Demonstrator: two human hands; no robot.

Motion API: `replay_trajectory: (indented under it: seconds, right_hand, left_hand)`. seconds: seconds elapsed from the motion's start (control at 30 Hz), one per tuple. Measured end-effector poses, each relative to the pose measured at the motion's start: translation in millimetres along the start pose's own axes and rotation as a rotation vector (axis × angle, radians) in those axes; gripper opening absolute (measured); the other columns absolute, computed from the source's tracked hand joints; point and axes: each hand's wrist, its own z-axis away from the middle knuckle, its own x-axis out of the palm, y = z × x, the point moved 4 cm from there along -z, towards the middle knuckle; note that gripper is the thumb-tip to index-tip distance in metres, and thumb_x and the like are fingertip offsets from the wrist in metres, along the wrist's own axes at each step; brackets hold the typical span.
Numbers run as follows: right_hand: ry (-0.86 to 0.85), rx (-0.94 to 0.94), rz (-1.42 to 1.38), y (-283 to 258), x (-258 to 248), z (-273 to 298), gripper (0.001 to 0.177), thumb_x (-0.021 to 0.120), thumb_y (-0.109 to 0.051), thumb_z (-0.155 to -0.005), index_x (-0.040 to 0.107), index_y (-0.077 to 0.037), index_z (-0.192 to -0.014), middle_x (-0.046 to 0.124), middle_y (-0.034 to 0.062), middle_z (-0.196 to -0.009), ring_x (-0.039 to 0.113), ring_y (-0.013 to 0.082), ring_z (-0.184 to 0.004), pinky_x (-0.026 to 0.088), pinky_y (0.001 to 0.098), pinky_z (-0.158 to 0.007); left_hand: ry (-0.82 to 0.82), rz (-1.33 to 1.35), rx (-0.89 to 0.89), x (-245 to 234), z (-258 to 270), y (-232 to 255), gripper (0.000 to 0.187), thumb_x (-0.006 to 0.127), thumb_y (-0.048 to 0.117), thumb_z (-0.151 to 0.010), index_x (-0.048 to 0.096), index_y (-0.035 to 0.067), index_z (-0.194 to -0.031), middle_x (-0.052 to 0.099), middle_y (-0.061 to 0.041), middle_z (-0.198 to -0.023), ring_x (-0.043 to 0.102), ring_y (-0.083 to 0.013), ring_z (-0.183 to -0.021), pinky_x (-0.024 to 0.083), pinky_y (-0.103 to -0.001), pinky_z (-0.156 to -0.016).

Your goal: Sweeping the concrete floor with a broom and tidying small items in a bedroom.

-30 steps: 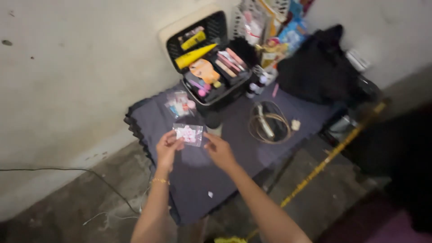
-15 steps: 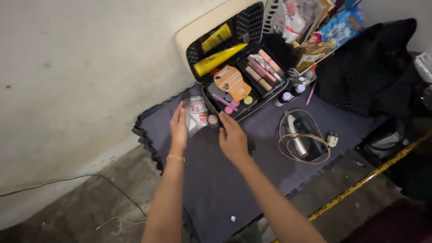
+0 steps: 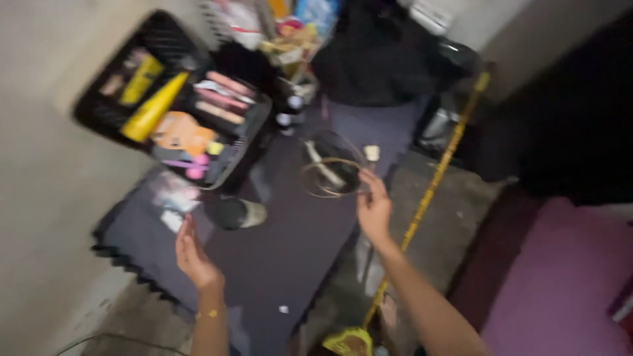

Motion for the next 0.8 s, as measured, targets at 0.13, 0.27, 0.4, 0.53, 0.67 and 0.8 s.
replay_trajectory:
  seconds: [0.13, 0.27, 0.4, 0.53, 0.67, 0.8]
  right_hand:
    - [0.114, -0.036, 0.220, 156.1, -107.1, -9.4, 0.048, 0.063, 0.000, -0.088, 0.062, -0.009, -0.135, 0.061, 0.0117, -0.146, 0.062, 0.0271, -0.116, 0.049, 0.0357, -0.094]
    - [-0.044, 0.128, 0.394, 239.1, -158.4, -34.2, 0.073, 0.074, -0.012, -0.084, 0.045, -0.016, -0.151, 0.036, 0.0188, -0.157, 0.041, 0.0394, -0.143, 0.039, 0.0442, -0.115]
    - [-0.261, 0.161, 0.459, 278.6, -164.9, -62.1, 0.088, 0.077, -0.018, -0.084, 0.033, -0.022, -0.160, 0.006, 0.0223, -0.169, 0.030, 0.0426, -0.149, 0.038, 0.0427, -0.116]
    - [-0.295, 0.203, 0.471, 333.1, -147.0, -95.1, 0.086, 0.077, -0.019, -0.085, 0.035, -0.023, -0.160, -0.008, 0.0243, -0.169, 0.029, 0.0440, -0.149, 0.038, 0.0423, -0.117]
    - [-0.297, 0.415, 0.337, 414.5, -136.3, -111.8, 0.090, 0.081, -0.028, -0.084, 0.031, -0.016, -0.158, -0.006, 0.0198, -0.168, 0.042, 0.0376, -0.142, 0.044, 0.0407, -0.114]
    - [-0.325, 0.464, 0.163, 415.5, -143.0, -106.0, 0.079, 0.079, -0.025, -0.091, 0.042, -0.014, -0.159, 0.023, 0.0130, -0.164, 0.041, 0.0329, -0.142, 0.047, 0.0411, -0.110]
  left_hand:
    - [-0.114, -0.006, -0.032, 130.5, 89.8, -8.7, 0.041, 0.045, 0.022, -0.112, 0.053, -0.006, -0.140, 0.057, -0.021, -0.148, 0.056, -0.0304, -0.135, 0.043, -0.046, -0.115]
    - [-0.319, 0.120, -0.033, 263.4, 154.4, -47.6, 0.039, 0.049, 0.018, -0.111, 0.054, -0.007, -0.141, 0.056, -0.020, -0.149, 0.054, -0.0295, -0.141, 0.043, -0.046, -0.120]
    - [-0.436, -0.025, -0.163, 341.9, 186.6, -106.6, 0.046, 0.051, 0.020, -0.110, 0.052, -0.006, -0.148, 0.054, -0.015, -0.155, 0.046, -0.0236, -0.146, 0.030, -0.036, -0.124]
    - [-0.525, -0.135, -0.304, 366.4, 199.2, -174.3, 0.050, 0.052, 0.023, -0.107, 0.047, 0.000, -0.151, 0.050, -0.010, -0.157, 0.044, -0.0189, -0.144, 0.031, -0.031, -0.119]
    - [-0.609, -0.100, -0.418, 377.1, 213.0, -211.3, 0.051, 0.055, 0.024, -0.107, 0.047, -0.001, -0.152, 0.051, -0.012, -0.157, 0.046, -0.0197, -0.144, 0.033, -0.031, -0.119]
    - [-0.602, 0.019, -0.429, 365.8, 242.1, -246.4, 0.057, 0.061, 0.014, -0.103, 0.041, 0.000, -0.155, 0.044, -0.012, -0.162, 0.041, -0.0216, -0.149, 0.033, -0.033, -0.119]
